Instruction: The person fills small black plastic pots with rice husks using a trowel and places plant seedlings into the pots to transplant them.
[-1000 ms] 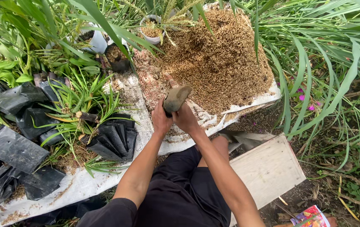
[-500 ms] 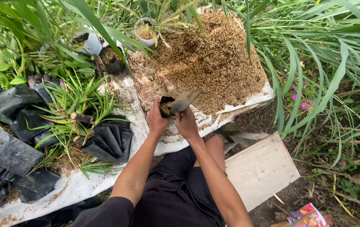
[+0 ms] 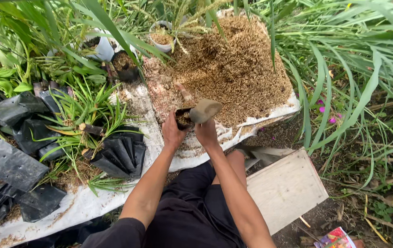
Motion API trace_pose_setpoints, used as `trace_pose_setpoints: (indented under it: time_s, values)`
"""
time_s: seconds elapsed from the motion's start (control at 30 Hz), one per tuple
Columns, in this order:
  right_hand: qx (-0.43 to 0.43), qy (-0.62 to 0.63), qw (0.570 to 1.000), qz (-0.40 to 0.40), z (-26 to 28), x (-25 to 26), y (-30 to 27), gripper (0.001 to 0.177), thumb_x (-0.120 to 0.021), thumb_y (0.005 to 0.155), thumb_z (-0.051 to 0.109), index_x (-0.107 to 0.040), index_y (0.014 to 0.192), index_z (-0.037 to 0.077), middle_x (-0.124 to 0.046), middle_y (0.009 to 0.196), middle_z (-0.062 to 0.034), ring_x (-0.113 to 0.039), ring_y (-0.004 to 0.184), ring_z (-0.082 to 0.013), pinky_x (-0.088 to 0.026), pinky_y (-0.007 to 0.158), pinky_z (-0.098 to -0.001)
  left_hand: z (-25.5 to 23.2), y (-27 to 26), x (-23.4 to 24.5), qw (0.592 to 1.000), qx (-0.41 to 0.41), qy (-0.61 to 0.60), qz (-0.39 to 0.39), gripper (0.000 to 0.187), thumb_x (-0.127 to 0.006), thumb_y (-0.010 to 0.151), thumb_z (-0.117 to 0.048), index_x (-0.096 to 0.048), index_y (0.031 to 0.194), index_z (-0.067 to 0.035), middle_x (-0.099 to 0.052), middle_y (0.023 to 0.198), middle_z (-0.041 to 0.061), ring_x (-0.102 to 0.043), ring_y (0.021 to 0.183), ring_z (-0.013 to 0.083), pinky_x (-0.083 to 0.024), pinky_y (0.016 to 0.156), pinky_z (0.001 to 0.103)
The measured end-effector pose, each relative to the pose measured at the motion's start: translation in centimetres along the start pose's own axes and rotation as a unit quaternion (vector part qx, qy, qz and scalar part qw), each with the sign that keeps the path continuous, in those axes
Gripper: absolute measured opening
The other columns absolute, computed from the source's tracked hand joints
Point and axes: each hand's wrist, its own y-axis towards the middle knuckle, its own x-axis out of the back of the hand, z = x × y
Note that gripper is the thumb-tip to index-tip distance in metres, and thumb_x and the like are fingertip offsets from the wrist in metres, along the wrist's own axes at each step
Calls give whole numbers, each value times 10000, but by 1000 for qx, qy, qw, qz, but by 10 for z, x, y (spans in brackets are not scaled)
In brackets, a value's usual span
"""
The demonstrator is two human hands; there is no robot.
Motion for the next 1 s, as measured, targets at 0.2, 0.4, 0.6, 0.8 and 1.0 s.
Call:
trace_pose_setpoints:
  time_s: [0.2,0.4,0.6,0.8,1.0]
  values:
    - [84,-77,993,-27,1,18,4,404,-505,1002,59,-524,1399,-8,-607,1210,-258,-581,1196,-481,-459,1001,-608,-32,-16,48,994,-58,-87,-11,1275,-976,627,-422,-211,1583,-66,-506,1470,247,-549,1322,392,-444,1095,502]
    - [3,-154,974,-163,-29,58,1,323,-601,912,137,-699,1184,-6,-723,1037,-260,-709,995,-432,-550,915,-543,-23,-19,31,950,-240,167,-106,707,-725,873,-557,-572,1372,-81,-552,1303,101,-507,1176,251,-410,927,394]
    - [-6,-96,994,-56,-24,142,-13,290,-548,1019,195,-608,1232,8,-664,984,-197,-663,951,-369,-561,822,-469,-29,-12,23,935,-216,282,3,655,-631,901,-625,-640,1322,-123,-631,1304,141,-536,1267,286,-358,1014,502]
    - [-129,-122,974,138,-116,161,-23,355,-603,1004,404,-620,1182,97,-679,849,-233,-689,807,-410,-454,699,-531,-45,-17,44,895,-232,381,30,740,-651,876,-649,-589,1399,-130,-637,1326,118,-505,1280,282,-314,1040,514]
    - [-207,-114,939,250,-90,152,-1,409,-594,1026,440,-712,1083,53,-679,836,-164,-614,718,-273,-517,783,-454,-52,-19,53,901,-230,365,54,736,-609,897,-669,-611,1377,-111,-626,1352,100,-468,1290,268,-318,1019,483]
